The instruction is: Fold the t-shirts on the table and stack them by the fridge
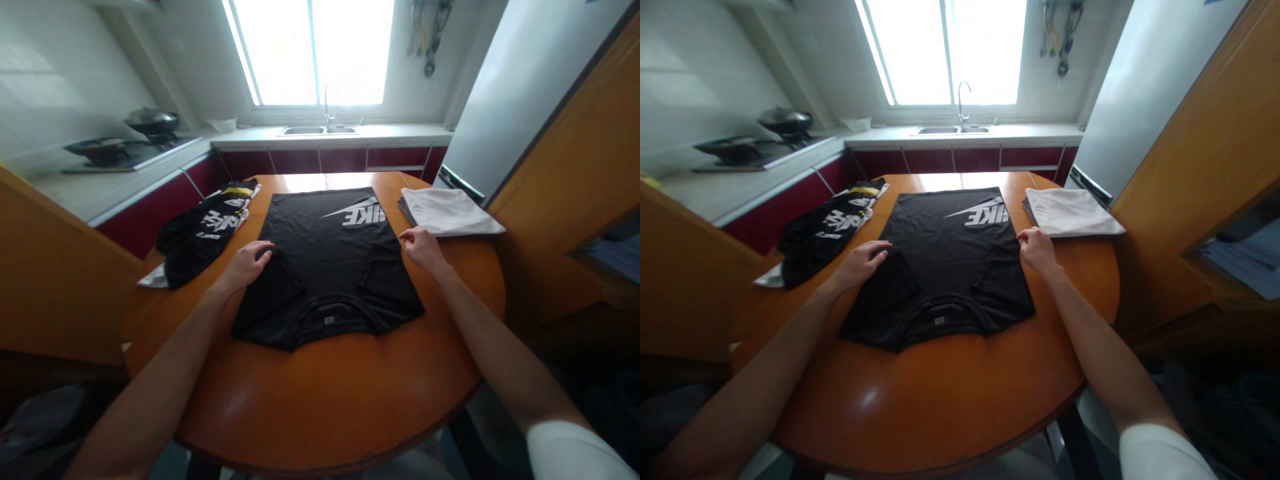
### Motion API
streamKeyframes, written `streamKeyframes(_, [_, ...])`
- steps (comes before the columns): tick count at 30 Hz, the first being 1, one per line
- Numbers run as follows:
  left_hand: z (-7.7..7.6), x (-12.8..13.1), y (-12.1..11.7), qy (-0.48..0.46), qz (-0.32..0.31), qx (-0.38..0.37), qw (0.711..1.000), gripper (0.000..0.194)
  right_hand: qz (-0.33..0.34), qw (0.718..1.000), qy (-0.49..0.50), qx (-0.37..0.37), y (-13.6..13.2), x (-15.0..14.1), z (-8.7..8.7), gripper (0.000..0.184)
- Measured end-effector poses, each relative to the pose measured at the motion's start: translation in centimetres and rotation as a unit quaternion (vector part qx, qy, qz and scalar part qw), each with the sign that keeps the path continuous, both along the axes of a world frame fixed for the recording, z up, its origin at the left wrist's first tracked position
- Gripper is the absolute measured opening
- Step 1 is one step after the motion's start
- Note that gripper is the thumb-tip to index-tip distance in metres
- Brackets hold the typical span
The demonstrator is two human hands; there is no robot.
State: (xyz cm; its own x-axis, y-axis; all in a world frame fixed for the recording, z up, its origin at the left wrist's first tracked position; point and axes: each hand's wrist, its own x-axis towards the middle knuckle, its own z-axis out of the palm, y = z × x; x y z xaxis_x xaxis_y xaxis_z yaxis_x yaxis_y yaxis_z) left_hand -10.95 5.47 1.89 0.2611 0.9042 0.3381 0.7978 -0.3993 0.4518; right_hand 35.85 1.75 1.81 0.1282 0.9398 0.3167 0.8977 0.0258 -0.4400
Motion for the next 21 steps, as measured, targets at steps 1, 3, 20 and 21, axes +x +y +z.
streamKeyframes(1, [0.0, 0.0, 0.0, -0.003, 0.002, -0.001, 1.0, 0.049, -0.004, 1.0, -0.008, -0.012, 0.0, 0.2, -0.1, 0.034])
streamKeyframes(3, [0.1, 0.1, 0.0, -0.003, 0.005, -0.005, 1.0, 0.049, 0.003, 0.999, -0.017, -0.032, 0.1, 0.4, -0.3, 0.034])
streamKeyframes(20, [2.4, -2.6, -0.4, -0.122, 0.145, 0.04, 0.981, 0.037, 0.034, 0.998, 0.046, 0.035, 0.1, 0.3, -0.7, 0.034])
streamKeyframes(21, [2.3, -2.4, -0.4, -0.126, 0.135, 0.038, 0.982, 0.037, 0.038, 0.997, 0.052, 0.041, 0.1, 0.3, -0.6, 0.034])
